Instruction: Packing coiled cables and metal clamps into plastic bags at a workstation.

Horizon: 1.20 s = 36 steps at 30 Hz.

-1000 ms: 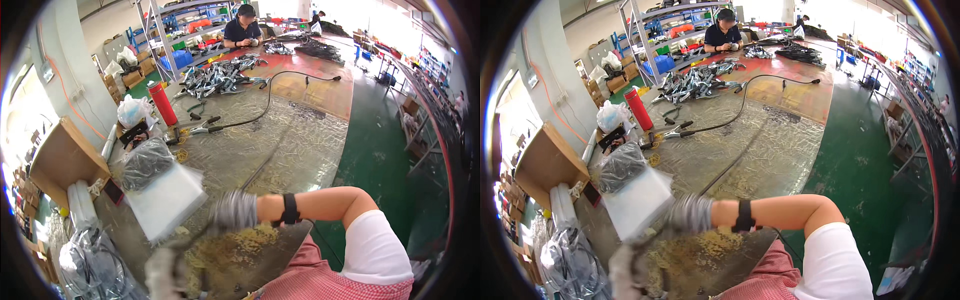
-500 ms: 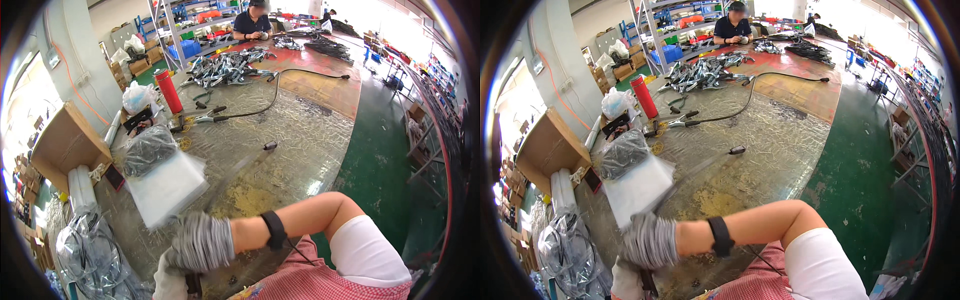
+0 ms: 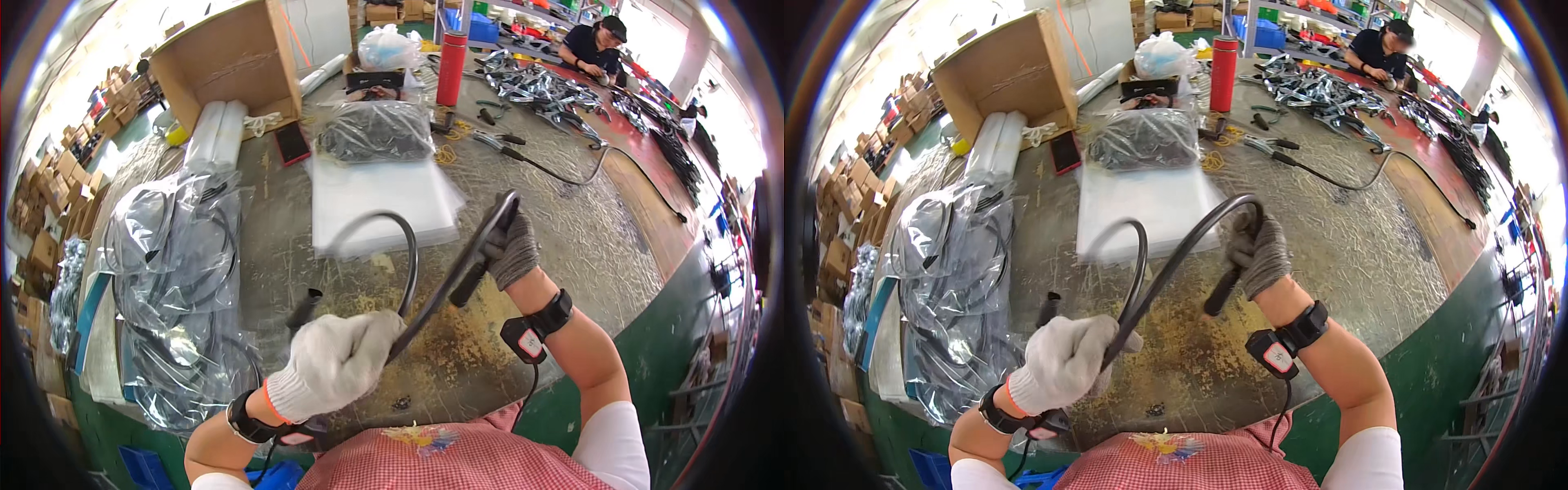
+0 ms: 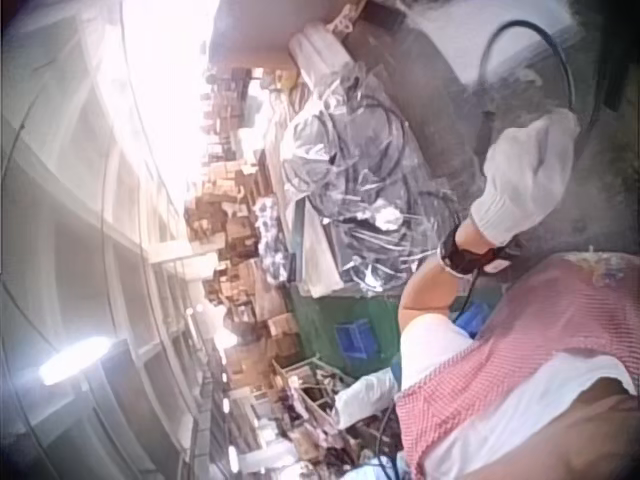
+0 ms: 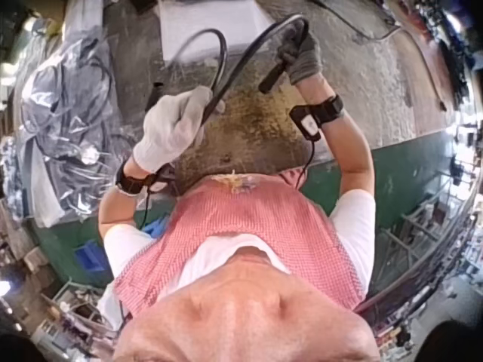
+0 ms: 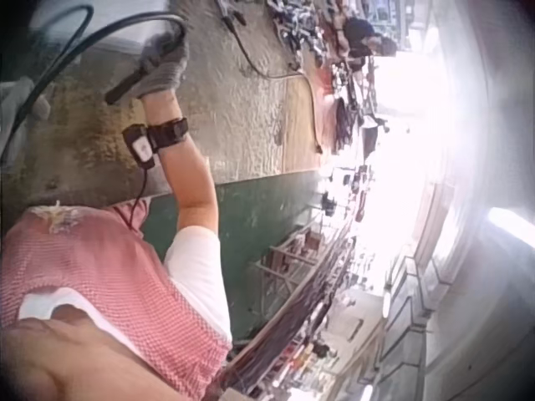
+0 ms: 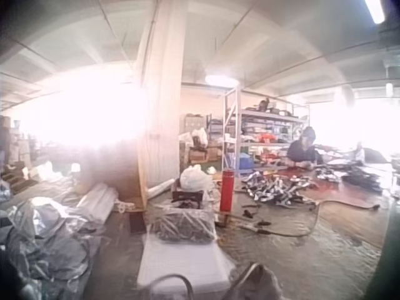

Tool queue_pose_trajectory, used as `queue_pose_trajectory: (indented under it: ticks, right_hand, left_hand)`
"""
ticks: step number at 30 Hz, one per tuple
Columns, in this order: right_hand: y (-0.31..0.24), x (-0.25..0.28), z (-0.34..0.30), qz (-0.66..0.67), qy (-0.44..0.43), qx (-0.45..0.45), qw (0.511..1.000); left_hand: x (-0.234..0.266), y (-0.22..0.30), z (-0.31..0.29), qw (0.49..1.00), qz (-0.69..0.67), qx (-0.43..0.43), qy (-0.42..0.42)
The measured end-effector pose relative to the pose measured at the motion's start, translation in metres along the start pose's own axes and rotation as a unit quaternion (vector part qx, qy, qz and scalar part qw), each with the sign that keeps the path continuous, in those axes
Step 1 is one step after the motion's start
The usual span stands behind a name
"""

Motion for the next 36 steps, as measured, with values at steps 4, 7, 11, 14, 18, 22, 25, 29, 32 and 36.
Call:
queue_pose_trajectory:
  ticks: [4,7,11,14,18,22,25,29,32,36]
  right_hand:
    - [-0.015,0.016,-0.003,-0.002,-0.036,0.084,0.996]
    - [0.005,-0.008,-0.021,0.085,0.024,0.046,0.995]
    - [0.05,0.055,0.022,-0.251,-0.205,0.04,0.945]
    - [0.045,0.031,-0.007,-0.365,-0.167,0.001,0.916]
    - [0.058,0.011,-0.021,-0.716,-0.258,0.306,0.572]
    - [0.068,0.014,-0.029,-0.784,-0.279,0.393,0.391]
    - [0.068,0.025,-0.03,-0.759,-0.267,0.429,0.409]
    - [0.074,0.017,-0.036,-0.743,-0.283,0.463,0.391]
    - [0.08,0.013,-0.05,-0.767,-0.262,0.445,0.38]
    - [0.099,0.018,-0.075,-0.832,-0.214,0.418,0.296]
  left_hand:
    - [0.008,-0.001,-0.002,0.965,-0.174,0.171,0.094]
    - [-0.001,0.001,-0.002,0.94,0.011,-0.281,0.195]
    - [-0.049,-0.005,-0.007,0.927,0.157,-0.333,-0.065]
    - [-0.085,-0.051,-0.031,0.903,0.134,-0.341,-0.224]
    - [-0.089,-0.077,-0.042,0.864,0.184,-0.354,-0.306]
    - [-0.045,-0.064,-0.039,0.913,0.147,-0.348,-0.154]
    - [-0.014,-0.072,-0.05,0.984,-0.007,-0.179,-0.003]
    - [-0.028,-0.134,-0.088,0.925,0.076,0.113,0.356]
    - [-0.056,-0.102,-0.047,0.952,0.007,0.098,0.289]
    - [-0.08,-0.086,0.002,0.955,0.26,-0.023,0.143]
Point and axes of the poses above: each hand's wrist, its own z-axis towards the middle knuckle, its own x-axis out of the back of the hand, y = z × x, the point moved 4 cm from there along z, towards the middle knuckle, and after that the axes turned 7 degrees about y, right-handed, at the moved point
